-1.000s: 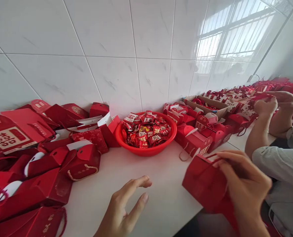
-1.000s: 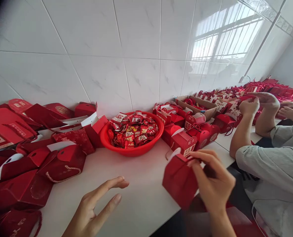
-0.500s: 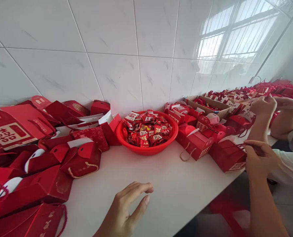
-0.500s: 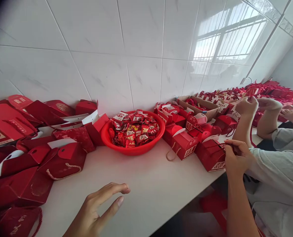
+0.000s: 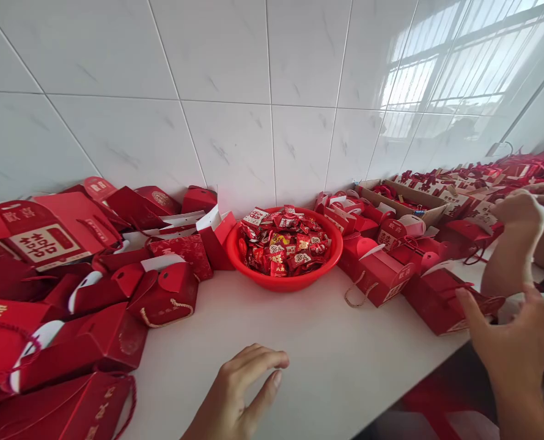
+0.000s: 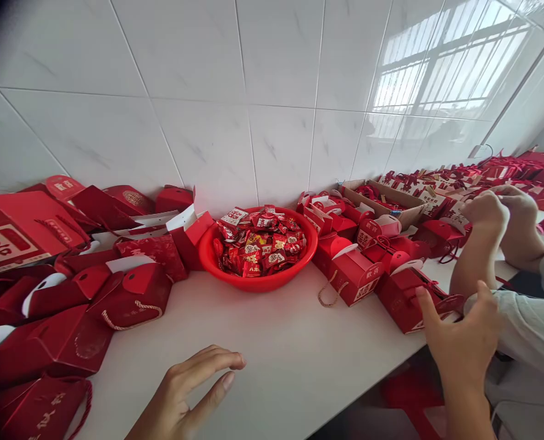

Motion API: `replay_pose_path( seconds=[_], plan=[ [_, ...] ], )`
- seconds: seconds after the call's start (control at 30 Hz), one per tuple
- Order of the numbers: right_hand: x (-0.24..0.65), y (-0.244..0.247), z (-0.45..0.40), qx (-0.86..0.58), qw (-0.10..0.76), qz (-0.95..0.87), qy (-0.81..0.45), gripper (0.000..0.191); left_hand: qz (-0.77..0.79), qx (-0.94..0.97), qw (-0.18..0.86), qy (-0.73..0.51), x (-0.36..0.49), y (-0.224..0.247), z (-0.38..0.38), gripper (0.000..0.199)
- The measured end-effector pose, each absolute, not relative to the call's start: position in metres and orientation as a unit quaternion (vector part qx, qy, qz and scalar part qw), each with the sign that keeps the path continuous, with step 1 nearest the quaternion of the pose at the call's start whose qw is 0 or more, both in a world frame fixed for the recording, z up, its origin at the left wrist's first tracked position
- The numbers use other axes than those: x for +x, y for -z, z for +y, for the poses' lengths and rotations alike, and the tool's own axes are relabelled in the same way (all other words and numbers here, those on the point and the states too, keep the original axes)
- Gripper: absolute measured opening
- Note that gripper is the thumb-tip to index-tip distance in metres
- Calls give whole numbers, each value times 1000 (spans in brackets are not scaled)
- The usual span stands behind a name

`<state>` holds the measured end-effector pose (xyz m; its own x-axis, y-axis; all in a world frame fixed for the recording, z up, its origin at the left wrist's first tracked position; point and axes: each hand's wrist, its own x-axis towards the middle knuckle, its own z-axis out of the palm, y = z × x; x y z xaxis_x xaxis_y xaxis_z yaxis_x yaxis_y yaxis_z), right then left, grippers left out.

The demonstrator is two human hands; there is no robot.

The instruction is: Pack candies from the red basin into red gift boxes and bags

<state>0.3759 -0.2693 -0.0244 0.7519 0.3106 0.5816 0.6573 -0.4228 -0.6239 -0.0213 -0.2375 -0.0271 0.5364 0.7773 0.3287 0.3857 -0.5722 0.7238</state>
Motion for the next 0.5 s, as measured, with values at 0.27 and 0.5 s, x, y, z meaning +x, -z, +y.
replay_pose_path(
  seconds=[0.27, 0.5],
  plan=[
    [357, 41, -270, -848, 493, -196, 21, 63, 339, 837, 305, -303, -21, 31, -237, 18],
    [375, 60, -237, -810, 518, -274, 18, 54, 354, 827, 326, -291, -20, 30, -240, 21]
  ],
)
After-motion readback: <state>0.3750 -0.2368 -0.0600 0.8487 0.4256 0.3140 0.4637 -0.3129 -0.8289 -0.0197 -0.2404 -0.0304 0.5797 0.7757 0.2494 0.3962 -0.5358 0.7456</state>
